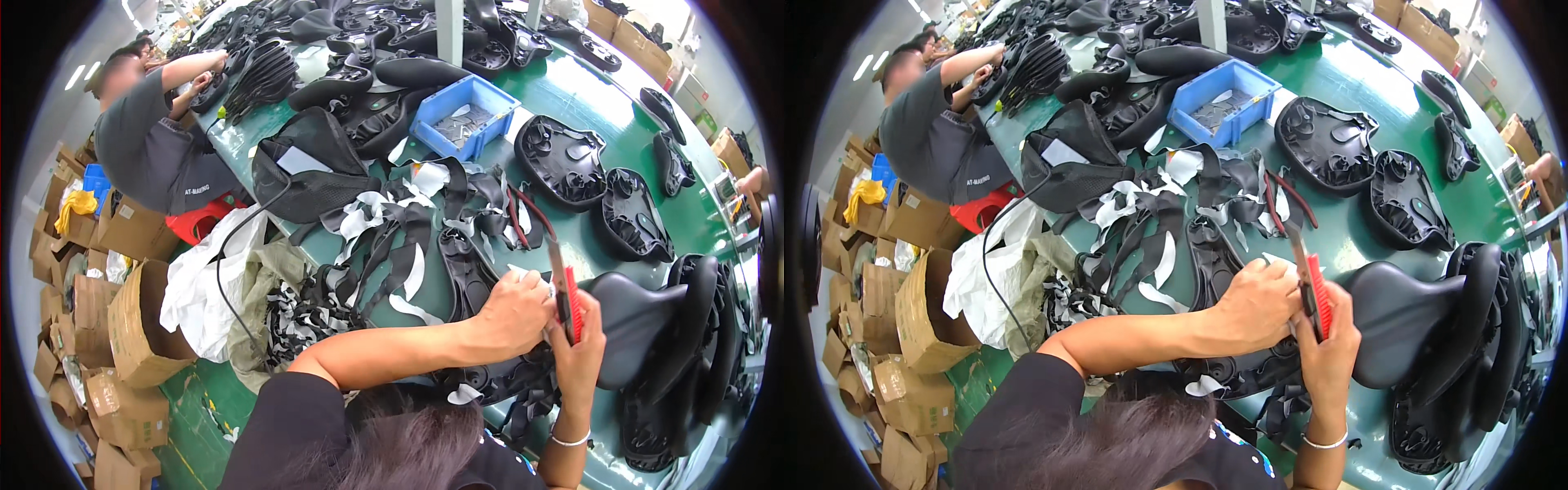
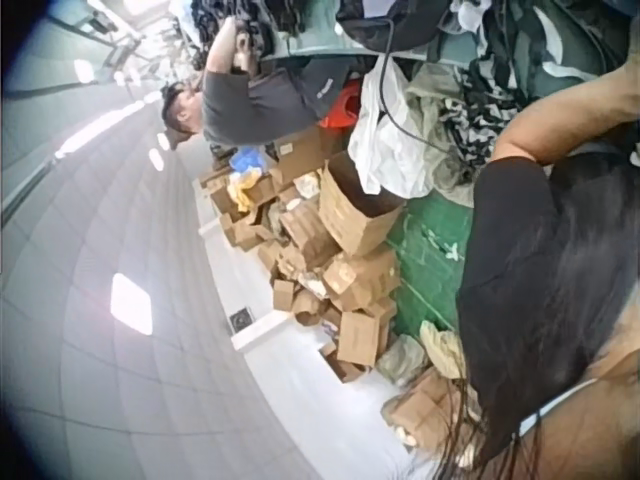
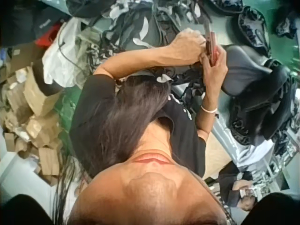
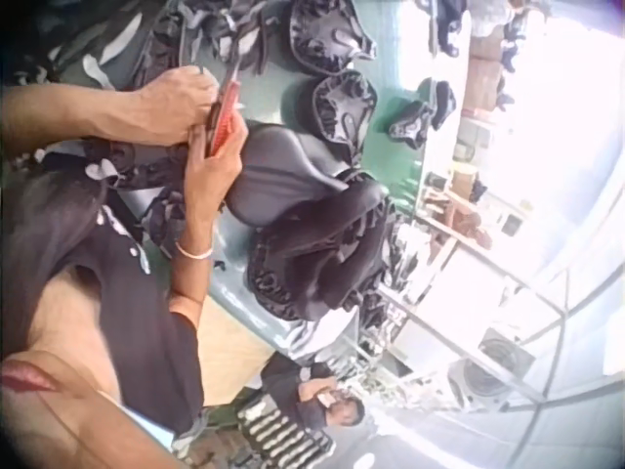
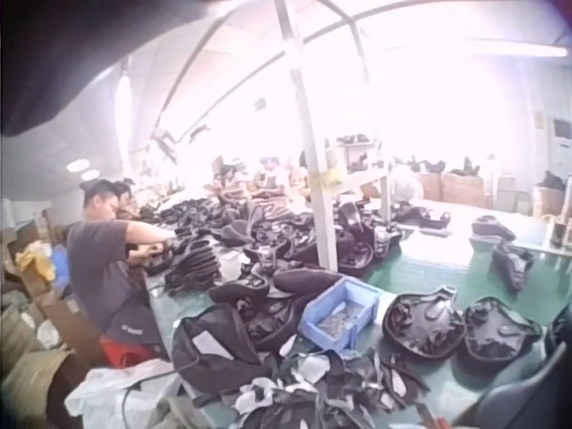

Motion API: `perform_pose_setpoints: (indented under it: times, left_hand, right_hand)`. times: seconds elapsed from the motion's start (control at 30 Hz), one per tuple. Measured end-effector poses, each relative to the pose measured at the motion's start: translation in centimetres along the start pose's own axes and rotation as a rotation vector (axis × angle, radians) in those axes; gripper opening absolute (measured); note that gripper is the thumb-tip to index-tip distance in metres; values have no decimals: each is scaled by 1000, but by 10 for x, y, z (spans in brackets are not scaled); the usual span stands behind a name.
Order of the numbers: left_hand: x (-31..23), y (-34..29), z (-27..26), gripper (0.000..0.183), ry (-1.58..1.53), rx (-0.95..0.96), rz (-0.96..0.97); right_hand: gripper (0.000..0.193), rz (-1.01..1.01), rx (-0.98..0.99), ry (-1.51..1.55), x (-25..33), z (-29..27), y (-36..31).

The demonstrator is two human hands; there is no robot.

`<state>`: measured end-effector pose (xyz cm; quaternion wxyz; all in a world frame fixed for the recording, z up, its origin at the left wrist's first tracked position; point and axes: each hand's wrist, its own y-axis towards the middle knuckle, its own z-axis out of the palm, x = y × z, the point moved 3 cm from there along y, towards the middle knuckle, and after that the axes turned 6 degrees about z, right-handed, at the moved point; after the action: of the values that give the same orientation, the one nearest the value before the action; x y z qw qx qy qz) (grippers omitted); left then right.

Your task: The person uses a red utility knife to trim excess black fabric from the edges of a black plastic seat base. They repeatedly cut the material and pull away the loose strips by hand, working around the perimeter of the object on a green workbench.

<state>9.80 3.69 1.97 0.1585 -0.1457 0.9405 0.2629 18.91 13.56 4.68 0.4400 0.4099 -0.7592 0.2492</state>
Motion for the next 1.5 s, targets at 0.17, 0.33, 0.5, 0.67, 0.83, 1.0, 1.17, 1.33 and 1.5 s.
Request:
perform_pose_setpoints:
  times: [0.17,0.33,0.5,0.67,0.83,1.0,1.17,1.33,1.5]
  left_hand:
    - [9,9,-3,7,-201,6,214]
    - [21,4,-10,25,-380,316,108]
    - [26,10,-7,26,-575,343,-7]
    - [34,1,-6,23,-1055,129,-498]
    - [55,1,-14,24,-1830,-290,-469]
    - [30,8,-28,22,-885,-67,-328]
    - [19,36,-13,33,23,185,127]
    - [49,47,-7,26,-1274,-91,-496]
    - [58,41,-13,29,-2319,-431,-321]
  right_hand:
    - [47,-57,-6,-43,-26,-48,-22]
    - [54,-306,21,-346,-40,-66,-45]
    - [57,-326,47,-514,-37,-65,-43]
    - [59,-359,26,-715,-31,-53,-45]
    - [59,-109,-51,-691,-32,-44,-108]
    - [54,-39,-138,-610,-26,-34,-95]
    - [47,-180,-144,-583,-27,-34,-48]
    - [53,-62,-146,-774,-33,-4,-71]
    - [52,137,-138,-356,-21,-3,-96]
